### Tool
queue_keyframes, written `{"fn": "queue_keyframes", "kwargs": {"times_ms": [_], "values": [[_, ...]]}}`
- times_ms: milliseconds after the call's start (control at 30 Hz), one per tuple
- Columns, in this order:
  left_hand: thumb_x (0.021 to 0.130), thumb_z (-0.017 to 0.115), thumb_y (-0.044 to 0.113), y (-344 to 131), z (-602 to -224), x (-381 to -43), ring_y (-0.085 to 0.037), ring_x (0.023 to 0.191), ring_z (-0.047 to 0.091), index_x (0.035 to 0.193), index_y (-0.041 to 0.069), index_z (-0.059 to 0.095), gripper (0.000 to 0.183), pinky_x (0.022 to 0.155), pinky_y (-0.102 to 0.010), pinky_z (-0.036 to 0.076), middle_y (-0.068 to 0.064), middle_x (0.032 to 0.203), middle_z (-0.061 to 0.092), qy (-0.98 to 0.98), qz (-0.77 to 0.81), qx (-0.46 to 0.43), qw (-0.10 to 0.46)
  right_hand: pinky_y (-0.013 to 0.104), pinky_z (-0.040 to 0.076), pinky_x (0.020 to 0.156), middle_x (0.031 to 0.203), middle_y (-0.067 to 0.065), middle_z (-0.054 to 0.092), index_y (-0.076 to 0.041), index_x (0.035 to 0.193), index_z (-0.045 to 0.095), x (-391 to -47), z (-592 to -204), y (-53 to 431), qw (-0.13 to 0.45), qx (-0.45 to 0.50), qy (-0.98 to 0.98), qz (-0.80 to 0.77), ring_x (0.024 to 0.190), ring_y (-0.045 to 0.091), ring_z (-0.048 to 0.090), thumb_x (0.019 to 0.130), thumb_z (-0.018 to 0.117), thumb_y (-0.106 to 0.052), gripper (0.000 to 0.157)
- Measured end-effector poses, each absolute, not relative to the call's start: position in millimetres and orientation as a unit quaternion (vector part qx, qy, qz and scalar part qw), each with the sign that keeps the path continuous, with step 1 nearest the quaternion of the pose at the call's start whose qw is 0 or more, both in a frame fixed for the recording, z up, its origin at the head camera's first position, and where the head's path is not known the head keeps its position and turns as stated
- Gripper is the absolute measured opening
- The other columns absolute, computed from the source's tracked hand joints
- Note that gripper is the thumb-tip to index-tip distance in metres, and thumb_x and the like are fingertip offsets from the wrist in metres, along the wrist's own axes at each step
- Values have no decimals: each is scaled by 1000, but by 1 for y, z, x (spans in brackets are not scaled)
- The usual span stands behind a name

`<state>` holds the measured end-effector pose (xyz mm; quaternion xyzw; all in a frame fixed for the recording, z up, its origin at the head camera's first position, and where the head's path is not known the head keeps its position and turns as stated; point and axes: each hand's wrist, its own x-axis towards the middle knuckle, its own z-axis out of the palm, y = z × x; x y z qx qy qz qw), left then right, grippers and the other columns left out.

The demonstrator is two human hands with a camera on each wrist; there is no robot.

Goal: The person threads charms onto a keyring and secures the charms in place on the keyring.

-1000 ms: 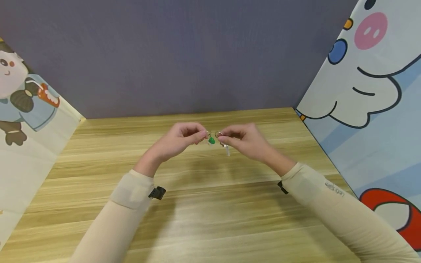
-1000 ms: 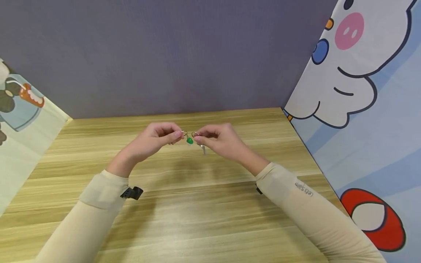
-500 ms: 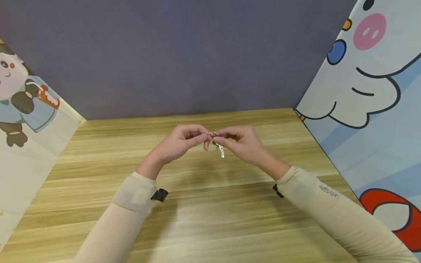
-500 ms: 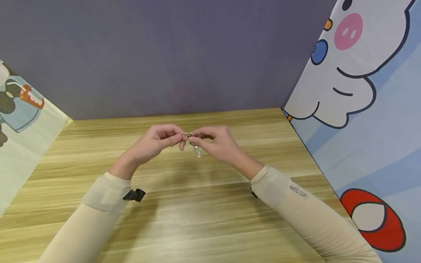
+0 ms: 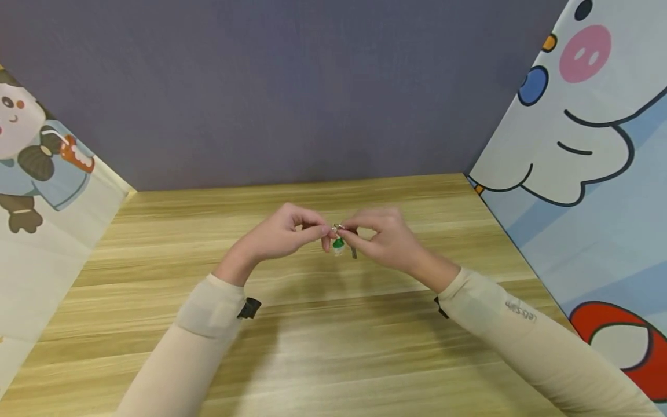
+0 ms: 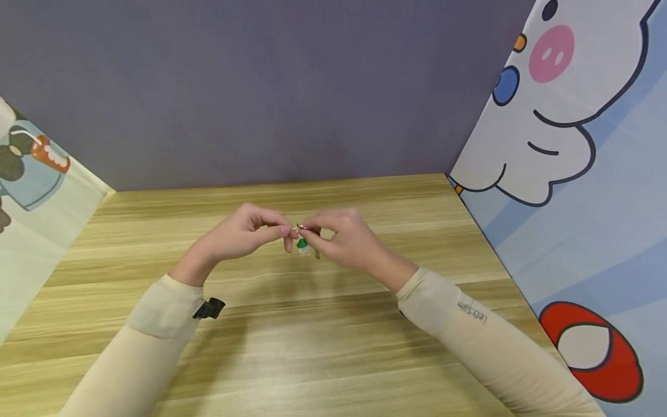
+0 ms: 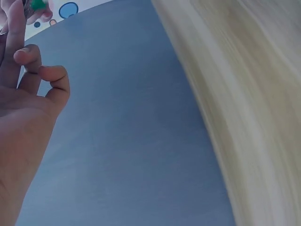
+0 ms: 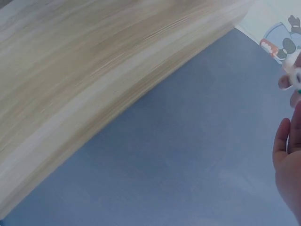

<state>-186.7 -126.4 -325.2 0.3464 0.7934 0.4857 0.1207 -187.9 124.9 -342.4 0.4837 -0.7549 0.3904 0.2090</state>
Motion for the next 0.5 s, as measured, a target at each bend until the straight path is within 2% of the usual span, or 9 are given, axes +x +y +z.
{"fn": "queue_keyframes", "kwargs": {"times_ms": [67,167,300,400,500], "values": [[109,59,17,-127,-323,-186,-17,81,58,97,16,82,25,67,-29,42,2,96,78,806,458,359,111,21,57,63,85,8,82,-2,95,83,-188,-343,125,214,499,-748,381,68,12,73,93,79,0,5],[108,59,13,-127,-321,-184,-17,82,59,96,18,82,26,68,-27,43,3,99,78,815,425,379,106,21,58,63,84,8,81,-2,94,83,-187,-344,125,212,510,-745,374,68,12,72,93,78,0,5],[108,60,12,-127,-317,-181,-14,75,54,94,19,81,26,65,-25,43,2,102,78,822,398,396,99,23,58,62,83,8,81,-2,93,83,-186,-344,125,206,514,-752,358,68,13,72,91,79,0,5],[108,62,12,-128,-313,-179,-12,69,51,98,18,81,22,61,-24,43,3,98,77,827,375,408,87,23,58,61,83,8,81,-2,93,83,-185,-344,126,205,518,-755,346,68,13,73,89,81,2,5],[107,63,13,-128,-309,-176,-9,70,52,103,15,80,18,62,-24,46,6,93,76,836,345,420,74,22,57,60,81,7,80,-2,93,83,-185,-346,127,201,521,-756,342,66,11,71,88,81,3,7]]}}
